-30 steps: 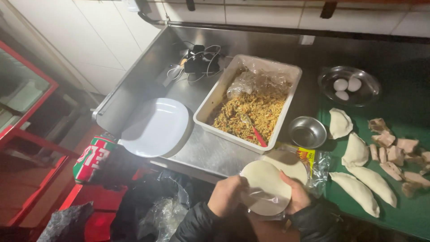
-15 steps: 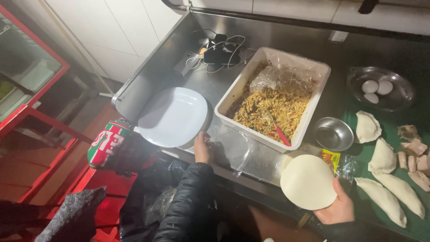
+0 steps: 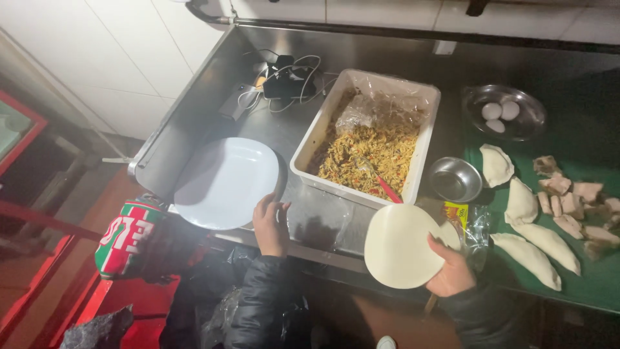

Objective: Filling and sealing dough wrappers with a prepared mixture to make empanadas.

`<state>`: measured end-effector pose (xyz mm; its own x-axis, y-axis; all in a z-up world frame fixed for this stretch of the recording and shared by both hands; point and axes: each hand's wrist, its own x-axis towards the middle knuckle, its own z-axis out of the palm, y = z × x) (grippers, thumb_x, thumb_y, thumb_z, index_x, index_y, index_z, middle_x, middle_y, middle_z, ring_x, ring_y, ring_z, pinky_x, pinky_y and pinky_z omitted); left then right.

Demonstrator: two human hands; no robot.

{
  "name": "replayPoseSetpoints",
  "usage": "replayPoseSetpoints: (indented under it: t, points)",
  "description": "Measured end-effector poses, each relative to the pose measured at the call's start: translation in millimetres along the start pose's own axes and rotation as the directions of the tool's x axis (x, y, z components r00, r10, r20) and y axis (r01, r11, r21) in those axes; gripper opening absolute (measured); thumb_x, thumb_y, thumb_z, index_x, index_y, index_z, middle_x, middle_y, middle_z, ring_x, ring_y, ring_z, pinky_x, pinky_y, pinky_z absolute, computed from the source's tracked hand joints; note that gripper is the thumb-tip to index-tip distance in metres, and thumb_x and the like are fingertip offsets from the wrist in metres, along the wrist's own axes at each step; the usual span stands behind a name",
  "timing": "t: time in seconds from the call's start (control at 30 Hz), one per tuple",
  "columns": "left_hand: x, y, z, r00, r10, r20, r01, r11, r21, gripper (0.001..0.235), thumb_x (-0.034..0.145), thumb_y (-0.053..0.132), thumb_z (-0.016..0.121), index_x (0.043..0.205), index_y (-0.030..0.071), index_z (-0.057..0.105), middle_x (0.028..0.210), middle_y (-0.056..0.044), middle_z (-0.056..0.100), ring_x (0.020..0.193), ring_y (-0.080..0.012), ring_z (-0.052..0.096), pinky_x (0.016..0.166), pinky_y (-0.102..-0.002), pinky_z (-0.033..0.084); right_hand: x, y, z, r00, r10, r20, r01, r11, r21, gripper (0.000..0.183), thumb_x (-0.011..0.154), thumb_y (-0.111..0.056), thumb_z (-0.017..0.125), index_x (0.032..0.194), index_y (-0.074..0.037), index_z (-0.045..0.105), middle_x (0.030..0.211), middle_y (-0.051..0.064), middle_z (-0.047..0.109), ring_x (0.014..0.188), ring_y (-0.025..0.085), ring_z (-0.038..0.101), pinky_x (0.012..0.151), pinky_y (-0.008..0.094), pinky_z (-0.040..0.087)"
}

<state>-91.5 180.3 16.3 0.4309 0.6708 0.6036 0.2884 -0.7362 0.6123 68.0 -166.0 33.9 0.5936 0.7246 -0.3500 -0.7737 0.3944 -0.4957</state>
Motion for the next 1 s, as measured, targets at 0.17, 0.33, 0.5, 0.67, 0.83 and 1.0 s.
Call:
replayPoseSetpoints:
  t: [0.17,0.33,0.5,0.67,0.83,1.0]
  points:
    - [1,27,-2,0.995,0.0,0.101,0.028,0.958,-0.286,0.023,0.099,0.015,0.063,0.118,0.006,0.071,0.138,-0.015,0.065,0.129,-0.0313,0.063,0.108,-0.044,0.05,2,-8,58,0.981,0.095,0.171,-0.055,0.973,-0.223,0.056,0.097,-0.022,0.055,0.146,0.003,0.045,0.139,0.019,0.061,0.125,0.034,0.062,0.104,0.053,0.048]
    - [-50,93,14,0.166,0.426,0.889,0.923,-0.384,0.012,0.092,0.098,0.078,0.027,0.154,0.007,0.046,0.148,-0.016,0.056,0.134,-0.0326,0.057,0.115,-0.049,0.044,4,-4,134,0.928,0.151,0.342,0.285,0.306,-0.908,0.036,0.099,-0.017,0.069,0.13,0.0,0.072,0.116,0.018,0.077,0.109,0.033,0.074,0.095,0.036,0.055]
    - [-27,137,-24,0.269,0.657,0.704,0.883,-0.46,0.091,0.094,0.094,0.08,0.029,0.152,0.008,0.044,0.144,-0.022,0.056,0.132,-0.0364,0.058,0.11,-0.054,0.047,21,-28,106,0.834,-0.349,0.428,0.319,-0.329,-0.889,0.035,0.093,-0.022,0.068,0.126,-0.011,0.071,0.12,0.007,0.075,0.11,0.026,0.072,0.093,0.032,0.055]
    - [-47,107,4,0.398,0.379,0.835,0.805,-0.58,-0.121,0.09,0.093,0.078,0.029,0.143,0.005,0.046,0.137,-0.024,0.058,0.124,-0.0381,0.061,0.105,-0.054,0.051,42,-83,10,0.732,-0.488,0.475,0.073,-0.638,-0.767,0.053,0.089,-0.037,0.07,0.133,-0.009,0.064,0.139,0.006,0.065,0.118,0.03,0.06,0.101,0.04,0.048]
    - [-63,100,22,0.345,-0.06,0.936,0.754,-0.577,-0.315,0.074,0.101,0.065,0.029,0.143,0.007,0.049,0.136,-0.018,0.06,0.119,-0.037,0.064,0.101,-0.053,0.052,99,-116,-69,0.785,-0.36,0.504,-0.092,-0.872,-0.48,0.073,0.09,-0.059,0.057,0.139,-0.006,0.058,0.148,0.008,0.054,0.135,0.025,0.048,0.107,0.048,0.037]
    - [-50,136,23,0.352,-0.039,0.935,0.771,-0.554,-0.313,0.075,0.097,0.064,0.028,0.142,0.007,0.049,0.136,-0.02,0.061,0.119,-0.0391,0.065,0.1,-0.056,0.053,121,-128,-39,0.921,-0.302,0.246,-0.138,-0.843,-0.52,0.064,0.095,-0.062,0.049,0.138,-0.015,0.06,0.146,-0.002,0.059,0.134,0.018,0.049,0.11,0.044,0.034]
